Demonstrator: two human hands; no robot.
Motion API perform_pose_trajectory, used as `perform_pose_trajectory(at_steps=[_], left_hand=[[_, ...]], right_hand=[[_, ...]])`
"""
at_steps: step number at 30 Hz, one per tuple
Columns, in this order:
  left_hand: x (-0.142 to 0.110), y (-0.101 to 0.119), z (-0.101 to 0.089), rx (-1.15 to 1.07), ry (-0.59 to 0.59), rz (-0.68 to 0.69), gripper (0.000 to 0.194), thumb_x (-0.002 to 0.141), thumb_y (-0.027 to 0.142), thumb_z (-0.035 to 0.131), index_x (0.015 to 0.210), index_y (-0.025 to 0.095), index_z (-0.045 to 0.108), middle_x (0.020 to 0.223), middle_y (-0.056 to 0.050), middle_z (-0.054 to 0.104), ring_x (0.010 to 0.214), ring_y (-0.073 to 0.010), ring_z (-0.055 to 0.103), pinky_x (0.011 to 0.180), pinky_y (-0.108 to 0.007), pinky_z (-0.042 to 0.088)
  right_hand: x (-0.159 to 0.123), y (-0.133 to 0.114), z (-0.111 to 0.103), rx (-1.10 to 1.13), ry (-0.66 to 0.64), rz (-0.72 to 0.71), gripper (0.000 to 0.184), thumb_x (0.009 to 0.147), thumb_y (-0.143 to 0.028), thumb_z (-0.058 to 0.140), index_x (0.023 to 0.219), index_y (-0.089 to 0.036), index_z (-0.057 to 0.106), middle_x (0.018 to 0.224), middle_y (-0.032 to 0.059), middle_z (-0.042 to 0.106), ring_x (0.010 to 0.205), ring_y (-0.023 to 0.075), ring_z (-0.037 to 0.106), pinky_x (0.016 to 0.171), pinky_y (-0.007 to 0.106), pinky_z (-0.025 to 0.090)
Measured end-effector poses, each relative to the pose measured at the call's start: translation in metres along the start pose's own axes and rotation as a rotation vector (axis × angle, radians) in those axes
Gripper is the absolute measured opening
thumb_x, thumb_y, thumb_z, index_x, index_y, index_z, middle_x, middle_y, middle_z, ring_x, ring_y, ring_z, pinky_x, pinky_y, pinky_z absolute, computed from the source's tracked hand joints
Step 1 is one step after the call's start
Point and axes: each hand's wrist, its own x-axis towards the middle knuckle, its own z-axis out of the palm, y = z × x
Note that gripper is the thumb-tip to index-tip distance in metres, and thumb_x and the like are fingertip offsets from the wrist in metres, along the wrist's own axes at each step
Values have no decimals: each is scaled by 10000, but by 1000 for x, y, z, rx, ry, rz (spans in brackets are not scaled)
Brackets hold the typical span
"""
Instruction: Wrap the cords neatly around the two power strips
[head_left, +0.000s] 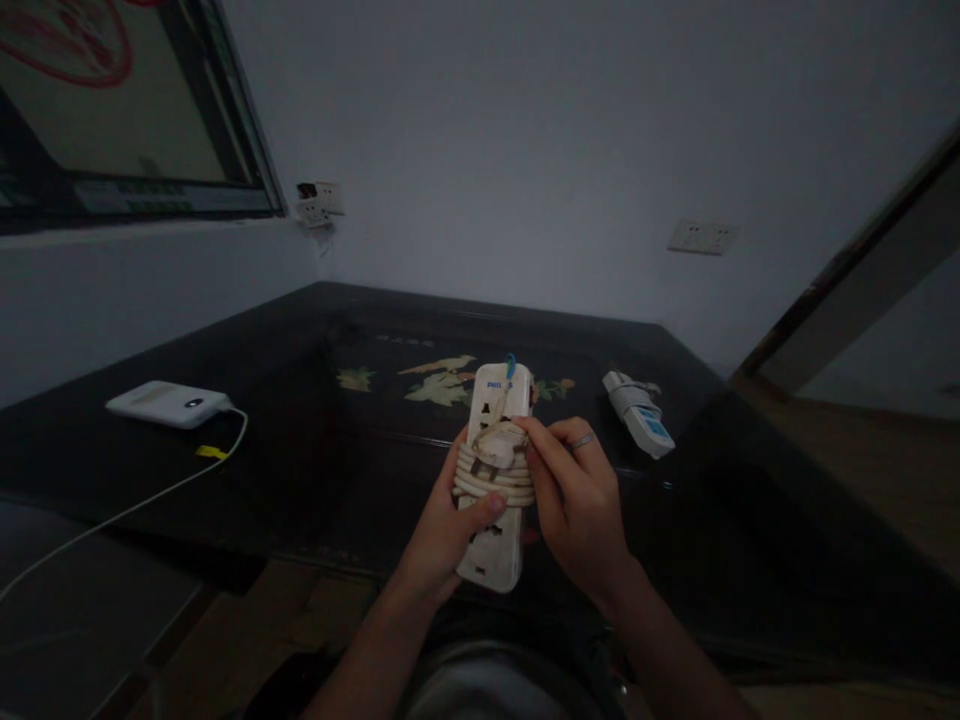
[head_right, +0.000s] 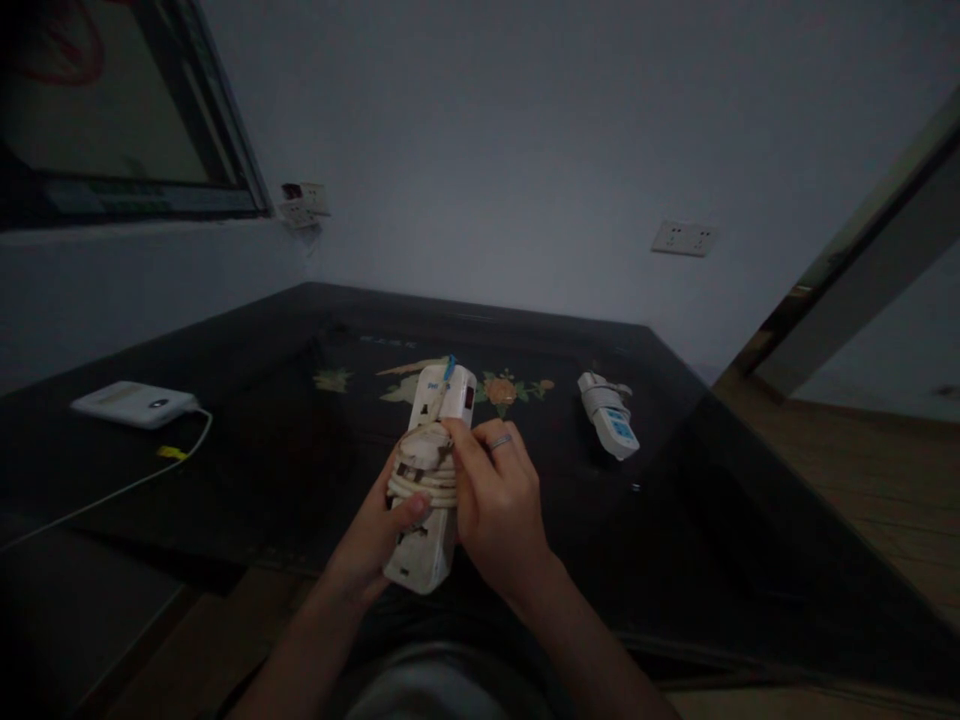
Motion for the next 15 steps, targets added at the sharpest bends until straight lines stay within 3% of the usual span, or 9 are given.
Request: perform_pose_trajectory(at_steps=[7, 11, 15], left_hand=[[8, -1, -5, 55, 4, 105, 975, 548, 249, 879, 1394, 265, 396, 1305, -96, 597, 1116, -272, 612, 875, -292, 535], [9, 2, -3, 104, -15, 113, 968, 564, 214, 865, 1397, 299, 381, 1318, -85, 583, 1028, -243, 653, 797, -282, 563], [4, 4, 1, 99, -40, 103, 1009, 556, 148, 856, 1411, 314, 347, 1351, -85, 555, 1081, -251, 630, 816, -282, 556]], right_hand=[[-2, -1, 2, 39, -20, 74, 363, 898, -113, 450, 1246, -142, 550, 948, 85, 531, 874, 198, 528, 766, 354, 491], [-4, 10, 4, 163, -57, 170, 365, 909, -150, 459, 1259, -191, 553, 998, 77, 533, 924, 189, 547, 816, 357, 506], [-7, 17, 4, 282, -56, 211, 411, 915, -169, 463, 1316, -248, 513, 1205, 96, 507, 1133, 211, 511, 949, 403, 472]])
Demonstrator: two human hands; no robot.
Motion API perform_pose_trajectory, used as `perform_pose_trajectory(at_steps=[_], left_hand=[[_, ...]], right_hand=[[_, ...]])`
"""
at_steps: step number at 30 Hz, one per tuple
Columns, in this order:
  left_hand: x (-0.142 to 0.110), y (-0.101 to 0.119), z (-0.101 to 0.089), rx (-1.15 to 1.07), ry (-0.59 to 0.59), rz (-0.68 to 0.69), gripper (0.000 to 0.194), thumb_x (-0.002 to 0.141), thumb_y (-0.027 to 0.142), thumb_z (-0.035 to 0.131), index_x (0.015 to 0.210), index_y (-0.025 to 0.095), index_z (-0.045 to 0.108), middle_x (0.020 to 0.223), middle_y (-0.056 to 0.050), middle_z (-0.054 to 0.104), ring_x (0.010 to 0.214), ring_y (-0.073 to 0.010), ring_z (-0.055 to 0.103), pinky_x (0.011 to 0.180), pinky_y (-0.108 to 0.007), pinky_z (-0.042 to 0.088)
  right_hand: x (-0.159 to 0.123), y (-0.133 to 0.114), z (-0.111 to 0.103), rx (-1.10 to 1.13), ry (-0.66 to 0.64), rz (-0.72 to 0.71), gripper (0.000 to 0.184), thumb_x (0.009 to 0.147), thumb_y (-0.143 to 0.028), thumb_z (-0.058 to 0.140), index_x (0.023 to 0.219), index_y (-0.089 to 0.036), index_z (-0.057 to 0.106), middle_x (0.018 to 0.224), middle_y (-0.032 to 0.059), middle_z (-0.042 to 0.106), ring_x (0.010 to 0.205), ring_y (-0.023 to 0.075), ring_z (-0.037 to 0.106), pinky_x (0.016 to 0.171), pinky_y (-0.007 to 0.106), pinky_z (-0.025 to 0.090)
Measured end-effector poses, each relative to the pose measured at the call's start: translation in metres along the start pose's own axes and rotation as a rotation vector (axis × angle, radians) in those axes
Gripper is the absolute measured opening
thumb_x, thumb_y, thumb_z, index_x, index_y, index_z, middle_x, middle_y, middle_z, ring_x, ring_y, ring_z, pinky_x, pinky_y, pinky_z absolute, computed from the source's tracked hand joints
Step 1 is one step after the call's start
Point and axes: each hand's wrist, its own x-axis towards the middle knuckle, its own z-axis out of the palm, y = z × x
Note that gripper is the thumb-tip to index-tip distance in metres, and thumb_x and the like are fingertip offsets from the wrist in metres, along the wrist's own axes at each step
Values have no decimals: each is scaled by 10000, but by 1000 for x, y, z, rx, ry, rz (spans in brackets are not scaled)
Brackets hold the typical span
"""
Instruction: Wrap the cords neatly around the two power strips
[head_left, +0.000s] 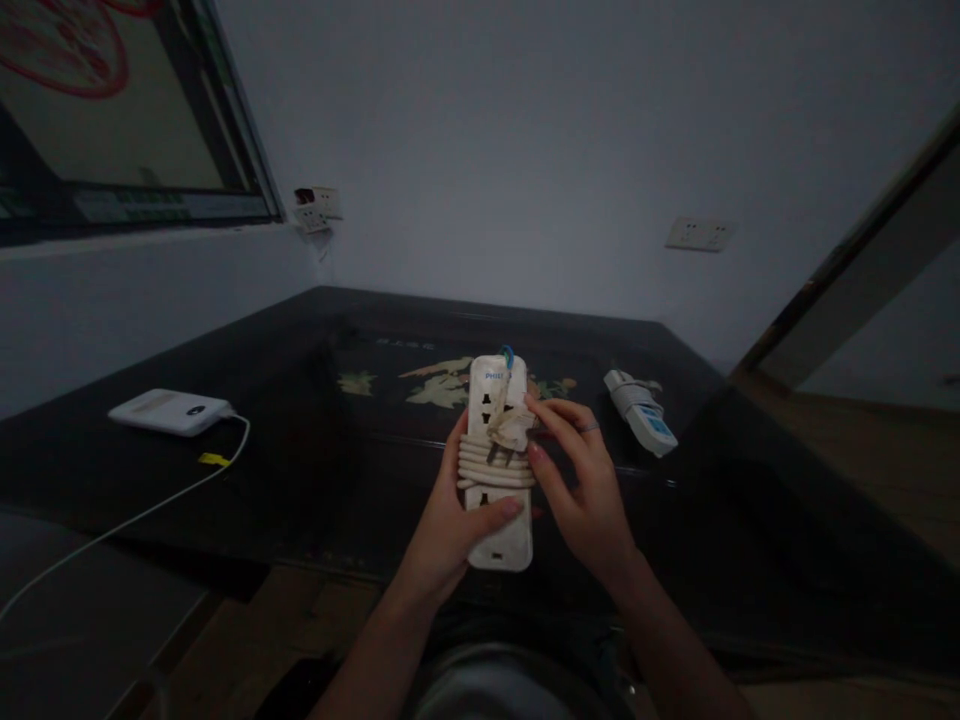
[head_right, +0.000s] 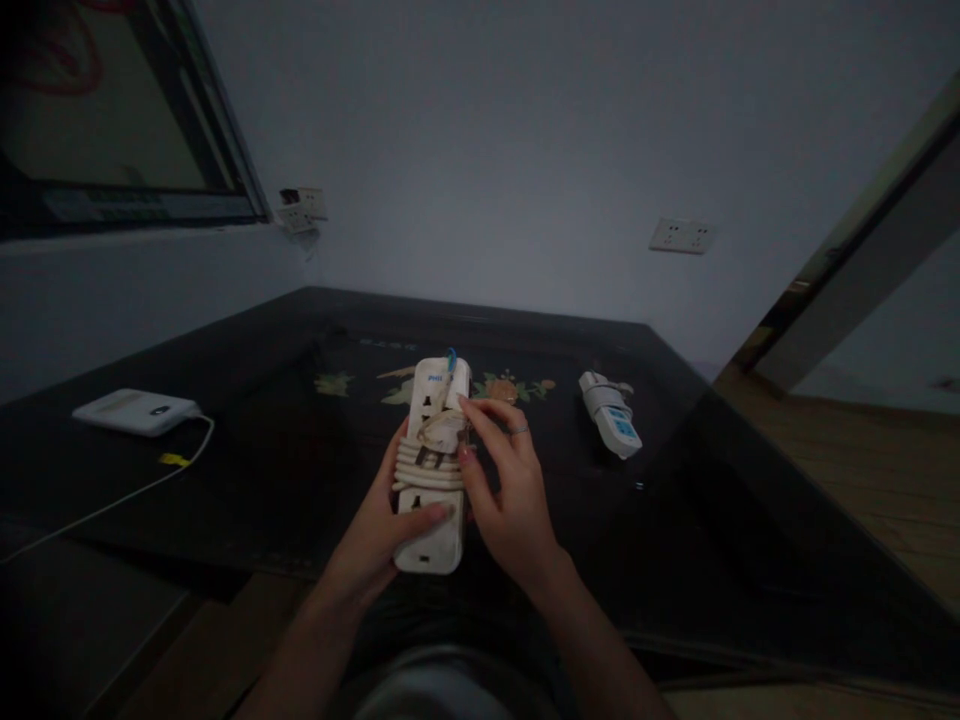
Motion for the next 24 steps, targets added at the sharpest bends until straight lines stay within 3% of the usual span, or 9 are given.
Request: perform_pose_trajectory(at_steps=[7, 14, 18, 24], left_hand=[[-3, -3, 3, 44, -7, -14, 1057, 586, 119, 833, 1453, 318, 261, 1407, -88, 504, 1232, -279, 529, 986, -351, 469], [-4, -9, 4, 162, 25, 39, 1035, 604, 91, 789, 1457, 301, 242, 1456, -81, 449, 1262, -257, 503, 1057, -339, 396], [-3, -10, 4, 186, 15, 66, 1041, 604, 77, 772, 1461, 293, 222, 1477, -86, 419, 1285, -250, 480, 1062, -325, 387], [-3, -4, 4, 228, 8, 44, 1025, 612, 91, 777, 1460, 284, 234, 1469, -93, 426, 1280, -259, 484, 1058, -328, 392]], right_hand=[[-6, -3, 8, 110, 13, -16, 442, 914, -166, 461, 1346, -258, 466, 1357, 91, 496, 1286, 209, 445, 1071, 438, 379], [-13, -7, 28, 28, 119, 36, 664, 708, -215, 745, 1306, -225, 456, 1314, 130, 484, 1263, 273, 456, 1054, 465, 393], [-13, -4, 25, 9, 63, 24, 712, 668, -240, 795, 1291, -243, 450, 1306, 128, 488, 1256, 281, 462, 1042, 479, 406], [-12, -2, 18, -41, 68, -29, 641, 672, -256, 800, 1237, -248, 498, 1267, 121, 538, 1216, 286, 507, 1018, 486, 427]])
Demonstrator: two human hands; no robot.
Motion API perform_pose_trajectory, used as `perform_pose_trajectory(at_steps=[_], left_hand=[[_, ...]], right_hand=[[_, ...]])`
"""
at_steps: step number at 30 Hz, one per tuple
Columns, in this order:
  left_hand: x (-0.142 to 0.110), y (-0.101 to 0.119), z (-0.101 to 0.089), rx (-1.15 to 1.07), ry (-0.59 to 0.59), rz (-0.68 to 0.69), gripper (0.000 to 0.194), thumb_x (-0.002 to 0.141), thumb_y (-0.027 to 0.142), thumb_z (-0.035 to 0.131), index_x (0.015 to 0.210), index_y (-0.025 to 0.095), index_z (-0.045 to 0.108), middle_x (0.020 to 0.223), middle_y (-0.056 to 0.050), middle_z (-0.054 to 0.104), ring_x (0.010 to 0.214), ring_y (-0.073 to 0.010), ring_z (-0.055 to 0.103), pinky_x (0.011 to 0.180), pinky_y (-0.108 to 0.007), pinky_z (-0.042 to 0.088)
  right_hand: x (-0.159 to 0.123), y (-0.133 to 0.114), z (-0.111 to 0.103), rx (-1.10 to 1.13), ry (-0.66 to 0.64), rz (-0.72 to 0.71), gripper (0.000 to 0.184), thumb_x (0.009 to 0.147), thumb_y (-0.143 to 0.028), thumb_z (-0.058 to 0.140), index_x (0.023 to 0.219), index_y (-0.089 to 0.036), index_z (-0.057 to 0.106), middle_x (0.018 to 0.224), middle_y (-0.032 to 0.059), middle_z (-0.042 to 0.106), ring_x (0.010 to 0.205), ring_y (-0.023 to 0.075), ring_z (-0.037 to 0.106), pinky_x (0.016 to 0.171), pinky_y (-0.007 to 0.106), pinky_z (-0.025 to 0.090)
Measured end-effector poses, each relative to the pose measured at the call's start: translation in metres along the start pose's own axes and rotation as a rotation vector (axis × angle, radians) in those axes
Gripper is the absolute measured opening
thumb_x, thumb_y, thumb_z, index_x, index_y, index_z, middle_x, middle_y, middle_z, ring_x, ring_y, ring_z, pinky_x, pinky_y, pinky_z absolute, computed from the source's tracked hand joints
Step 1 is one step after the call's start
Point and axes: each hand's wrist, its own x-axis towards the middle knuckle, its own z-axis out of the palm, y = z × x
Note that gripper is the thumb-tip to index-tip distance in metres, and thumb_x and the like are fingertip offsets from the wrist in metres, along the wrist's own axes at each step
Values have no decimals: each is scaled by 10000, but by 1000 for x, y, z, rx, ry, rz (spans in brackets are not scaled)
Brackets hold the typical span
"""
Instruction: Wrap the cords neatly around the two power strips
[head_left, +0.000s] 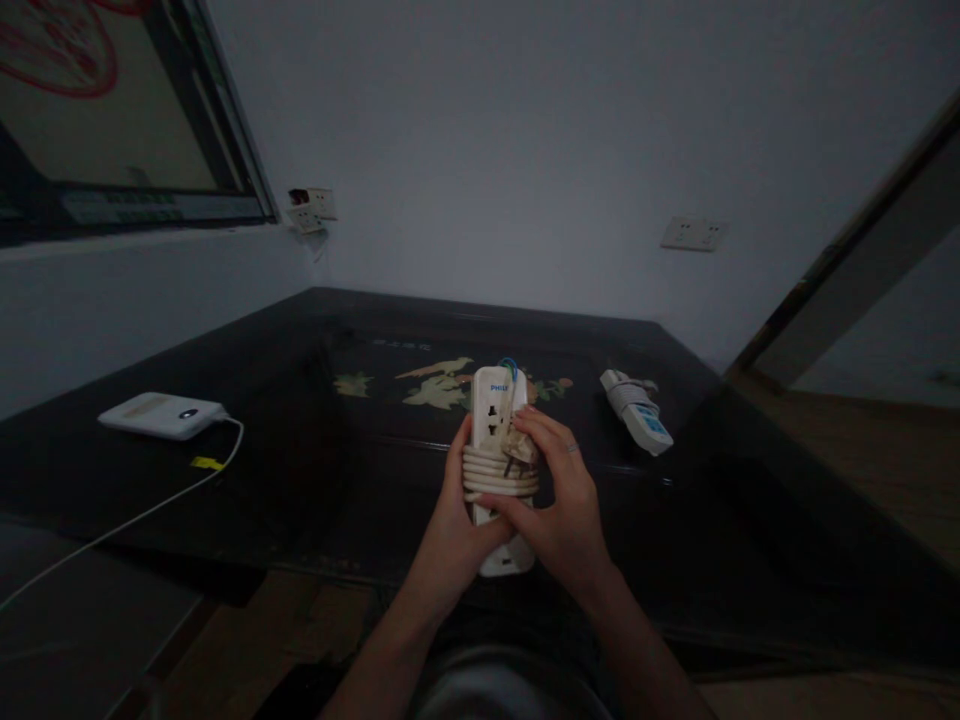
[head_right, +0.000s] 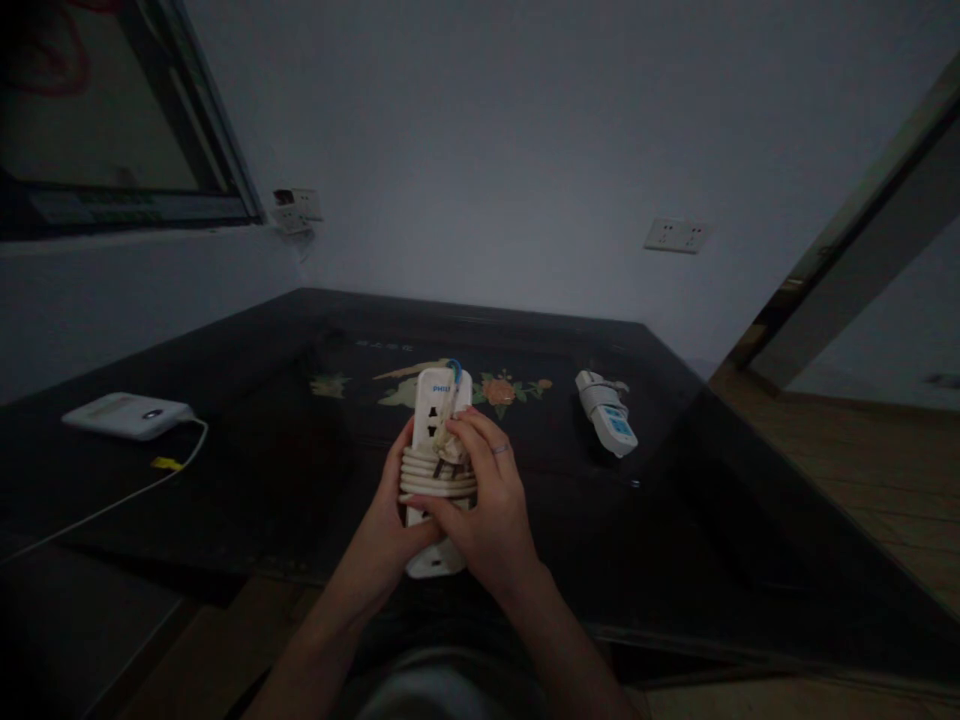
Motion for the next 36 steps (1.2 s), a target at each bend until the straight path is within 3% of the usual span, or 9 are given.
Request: perform_pose_trajectory(at_steps=[10, 16, 19, 23, 26, 29, 32, 36], left_hand=[[3, -6, -3, -9, -13, -29, 1050, 602, 89, 793, 1467, 288, 234, 1460, -105, 434, 1270, -275, 491, 1043, -352, 409], [9, -14, -4, -169, -120, -111, 1091, 593, 69, 794, 1472, 337, 206, 1478, -65, 424, 1265, -251, 497, 988, -296, 444], [10, -16, -2, -298, -144, -199, 1087, 588, 65, 770, 1472, 353, 207, 1461, -49, 450, 1251, -256, 509, 931, -285, 476], [11, -17, 2, -376, -97, -253, 1034, 607, 120, 750, 1473, 323, 223, 1380, -53, 537, 1209, -250, 544, 953, -312, 467], [14, -18, 5, -412, -38, -249, 919, 683, 232, 736, 1460, 325, 255, 1366, -42, 549, 1160, -236, 580, 958, -335, 472], [17, -24, 10, -447, 17, -209, 851, 736, 322, 720, 1451, 344, 260, 1337, -24, 574, 1110, -212, 610, 931, -326, 489], [19, -31, 15, -451, 51, -170, 821, 764, 336, 705, 1449, 364, 253, 1329, -6, 583, 1094, -191, 618, 911, -297, 496], [22, -35, 26, -401, -20, -179, 791, 808, 361, 671, 1457, 394, 220, 1369, 3, 552, 1143, -195, 596, 928, -294, 484]], right_hand=[[-5, 8, -2, -42, -46, -14, 604, 720, -254, 751, 1272, -230, 506, 1283, 136, 536, 1214, 282, 512, 1022, 478, 432], [-7, 18, -6, -6, -123, 39, 795, 788, -298, 695, 1466, -279, 281, 1514, 109, 319, 1415, 283, 248, 1125, 536, 276], [-13, 25, -10, 128, -82, 157, 815, 818, -307, 660, 1491, -309, 200, 1561, 91, 220, 1430, 280, 214, 1119, 540, 290], [-36, 32, -16, 321, 56, 397, 674, 861, -315, 594, 1455, -302, 274, 1518, 106, 286, 1389, 251, 315, 1044, 466, 427], [-59, 31, -19, 362, 83, 569, 608, 846, -344, 608, 1395, -263, 358, 1333, 126, 475, 1230, 241, 504, 908, 404, 532], [-74, 24, -18, 548, -30, 706, 564, 859, -387, 591, 1354, -235, 368, 1013, 78, 610, 840, 190, 662, 650, 317, 578], [-77, 15, -13, 753, -139, 790, 539, 849, -454, 591, 1295, -242, 374, 851, 24, 629, 571, 143, 635, 442, 241, 505], [-68, 10, -13, 761, -87, 846, 442, 819, -497, 615, 1124, -217, 460, 767, -1, 630, 475, 125, 607, 386, 218, 471]])
